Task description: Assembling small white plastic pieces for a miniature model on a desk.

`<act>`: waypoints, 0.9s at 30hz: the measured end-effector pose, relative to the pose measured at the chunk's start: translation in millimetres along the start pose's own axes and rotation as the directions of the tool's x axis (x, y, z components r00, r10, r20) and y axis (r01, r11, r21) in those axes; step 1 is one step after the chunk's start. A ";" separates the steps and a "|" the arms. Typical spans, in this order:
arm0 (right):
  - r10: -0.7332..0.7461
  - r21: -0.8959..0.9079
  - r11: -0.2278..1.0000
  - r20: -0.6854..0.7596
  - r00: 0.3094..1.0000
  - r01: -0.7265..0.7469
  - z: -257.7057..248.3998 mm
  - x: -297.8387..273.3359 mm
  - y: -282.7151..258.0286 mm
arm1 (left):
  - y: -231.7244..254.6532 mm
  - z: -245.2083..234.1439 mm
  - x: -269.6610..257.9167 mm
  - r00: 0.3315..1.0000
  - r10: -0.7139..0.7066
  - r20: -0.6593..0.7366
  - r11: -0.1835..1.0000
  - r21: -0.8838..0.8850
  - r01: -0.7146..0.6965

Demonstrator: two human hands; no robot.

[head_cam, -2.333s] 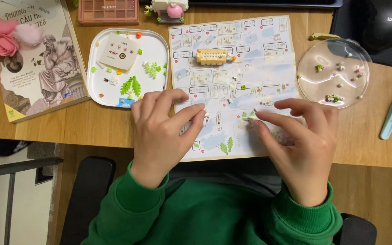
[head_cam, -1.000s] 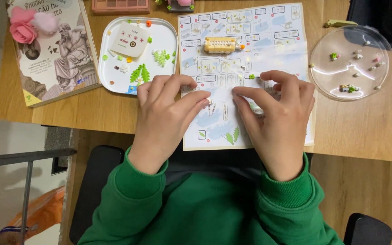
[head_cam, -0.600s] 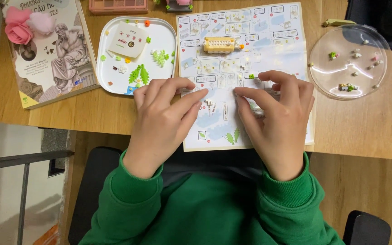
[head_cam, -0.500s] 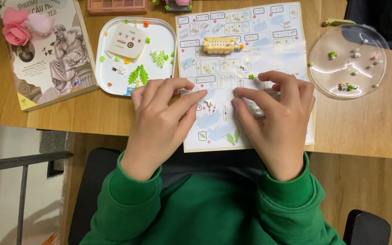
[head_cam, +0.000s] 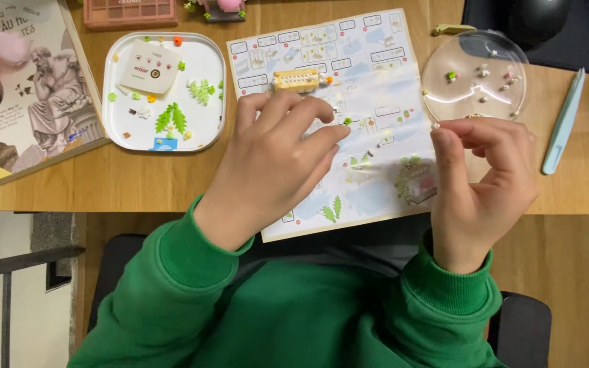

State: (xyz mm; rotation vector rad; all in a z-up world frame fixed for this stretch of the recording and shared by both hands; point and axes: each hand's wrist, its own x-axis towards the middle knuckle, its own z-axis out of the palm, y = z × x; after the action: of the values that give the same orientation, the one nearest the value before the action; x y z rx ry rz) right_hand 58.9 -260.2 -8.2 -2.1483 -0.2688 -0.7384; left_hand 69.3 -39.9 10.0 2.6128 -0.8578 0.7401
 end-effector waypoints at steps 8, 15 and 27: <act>0.187 -0.008 0.981 0.256 0.948 -0.191 -11.2 -4.8 -9.0 | -18.3 -11.0 6.3 0.985 -0.074 0.157 0.995 0.082 0.062; 0.173 0.058 0.977 0.347 0.922 -0.206 -6.2 -2.7 -17.1 | -23.0 -16.0 -2.2 0.971 -0.141 0.191 0.988 0.089 0.126; 0.130 0.215 0.939 0.504 0.854 -0.270 -18.6 -15.4 -31.3 | 55.8 -20.2 -17.9 0.991 -0.092 -0.101 0.968 -0.243 0.065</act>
State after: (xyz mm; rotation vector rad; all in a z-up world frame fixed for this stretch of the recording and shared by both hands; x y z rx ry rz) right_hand 25.4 -253.7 12.0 -2.0162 -0.3758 -0.0206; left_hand 15.0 -66.6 23.1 2.3543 -0.7553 0.7061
